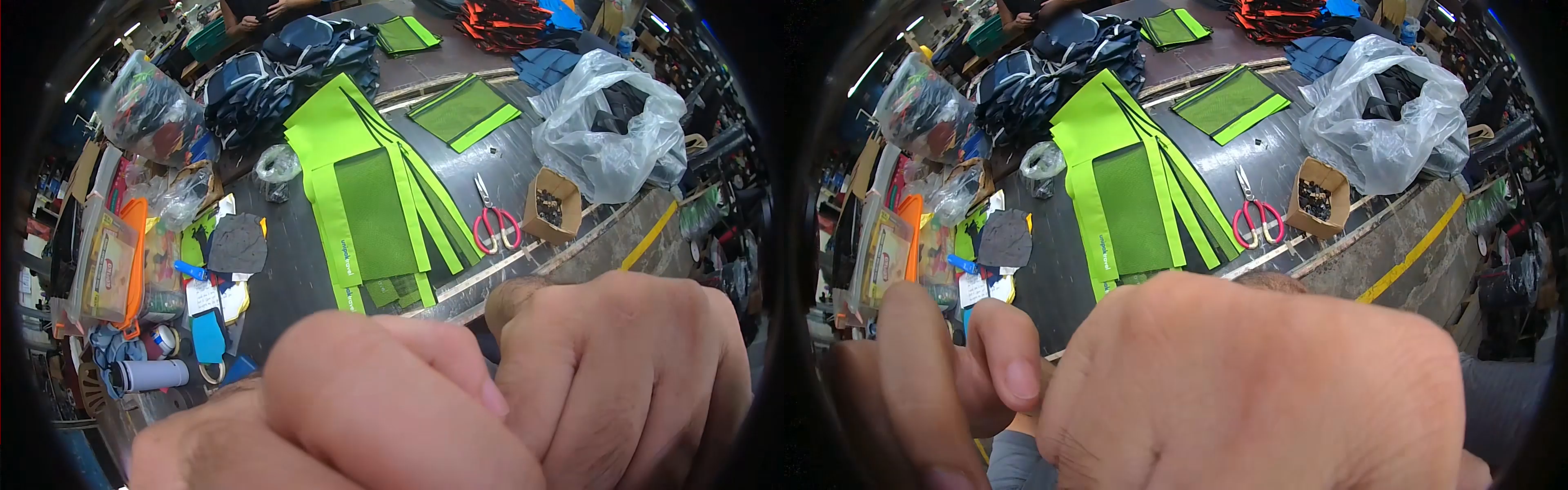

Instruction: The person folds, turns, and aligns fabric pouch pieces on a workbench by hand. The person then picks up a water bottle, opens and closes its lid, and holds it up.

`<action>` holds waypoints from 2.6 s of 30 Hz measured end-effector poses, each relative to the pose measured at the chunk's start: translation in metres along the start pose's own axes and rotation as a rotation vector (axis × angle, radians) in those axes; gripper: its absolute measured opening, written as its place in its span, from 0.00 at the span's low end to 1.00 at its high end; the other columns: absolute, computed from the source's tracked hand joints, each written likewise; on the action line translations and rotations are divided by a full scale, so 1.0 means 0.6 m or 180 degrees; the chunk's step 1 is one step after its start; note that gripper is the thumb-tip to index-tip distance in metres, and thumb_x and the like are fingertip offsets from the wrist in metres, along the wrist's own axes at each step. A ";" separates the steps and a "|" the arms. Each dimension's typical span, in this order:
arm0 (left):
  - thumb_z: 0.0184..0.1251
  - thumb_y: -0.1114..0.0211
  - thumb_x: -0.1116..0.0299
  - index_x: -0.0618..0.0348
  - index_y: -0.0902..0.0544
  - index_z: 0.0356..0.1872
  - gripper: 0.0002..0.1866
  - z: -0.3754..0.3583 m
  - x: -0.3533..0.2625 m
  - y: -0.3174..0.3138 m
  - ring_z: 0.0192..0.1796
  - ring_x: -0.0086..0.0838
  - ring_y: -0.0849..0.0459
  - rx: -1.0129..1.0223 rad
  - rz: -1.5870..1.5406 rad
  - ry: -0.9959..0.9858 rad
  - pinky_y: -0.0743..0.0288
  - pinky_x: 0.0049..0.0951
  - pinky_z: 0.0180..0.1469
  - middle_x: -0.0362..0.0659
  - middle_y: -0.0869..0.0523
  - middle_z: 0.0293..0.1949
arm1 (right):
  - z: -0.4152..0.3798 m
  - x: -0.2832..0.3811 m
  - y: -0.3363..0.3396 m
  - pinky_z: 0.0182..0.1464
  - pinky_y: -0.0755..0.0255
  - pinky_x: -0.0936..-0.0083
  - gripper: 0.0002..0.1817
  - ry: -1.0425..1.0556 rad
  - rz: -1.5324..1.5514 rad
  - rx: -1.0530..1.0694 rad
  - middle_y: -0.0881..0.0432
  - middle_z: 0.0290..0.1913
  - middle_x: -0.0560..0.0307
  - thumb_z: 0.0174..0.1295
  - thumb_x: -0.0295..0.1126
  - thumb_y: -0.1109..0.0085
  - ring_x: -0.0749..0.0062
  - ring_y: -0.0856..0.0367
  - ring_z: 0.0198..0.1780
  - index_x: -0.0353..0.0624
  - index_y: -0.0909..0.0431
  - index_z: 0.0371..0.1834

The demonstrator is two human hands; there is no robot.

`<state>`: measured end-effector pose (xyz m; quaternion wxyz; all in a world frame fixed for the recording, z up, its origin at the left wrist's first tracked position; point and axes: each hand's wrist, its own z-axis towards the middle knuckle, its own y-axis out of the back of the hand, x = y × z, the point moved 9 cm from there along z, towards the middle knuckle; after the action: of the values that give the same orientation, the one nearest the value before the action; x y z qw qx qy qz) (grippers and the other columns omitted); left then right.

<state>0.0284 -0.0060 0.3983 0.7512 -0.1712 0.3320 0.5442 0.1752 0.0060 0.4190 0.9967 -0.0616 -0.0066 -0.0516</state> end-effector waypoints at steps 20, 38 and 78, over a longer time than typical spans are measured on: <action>0.81 0.37 0.47 0.44 0.13 0.39 0.15 -0.073 0.109 0.141 0.69 0.41 0.26 -0.1247 -0.1996 0.0015 0.43 0.57 0.76 0.39 0.19 0.51 | -0.320 -0.087 0.329 0.32 0.30 0.78 0.13 -0.3386 -0.3828 -0.1907 0.18 0.27 0.62 0.78 0.36 0.37 0.80 0.23 0.27 0.38 0.10 0.45; 0.80 0.36 0.72 0.59 0.14 0.41 0.05 -0.324 0.350 0.156 0.42 0.27 0.16 -0.2212 0.0276 0.2188 0.26 0.26 0.48 0.42 0.13 0.39 | -0.565 -0.030 0.327 0.41 0.21 0.62 0.31 -0.4385 -0.5624 -0.1442 0.13 0.35 0.53 0.64 0.33 0.24 0.59 0.13 0.34 0.38 0.23 0.69; 0.80 0.35 0.67 0.64 0.08 0.35 0.14 -0.115 0.222 0.047 0.33 0.34 0.11 -0.0226 0.1239 0.1865 0.22 0.36 0.46 0.45 0.09 0.31 | -0.586 -0.056 0.597 0.63 0.23 0.51 0.21 -0.4366 -0.5590 -0.1692 0.15 0.55 0.42 0.75 0.47 0.40 0.43 0.16 0.58 0.47 0.16 0.63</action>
<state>0.0052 0.0549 0.2603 0.4998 -0.2795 0.5408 0.6161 0.1813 0.3196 0.0256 0.3587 -0.2596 -0.5784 -0.6851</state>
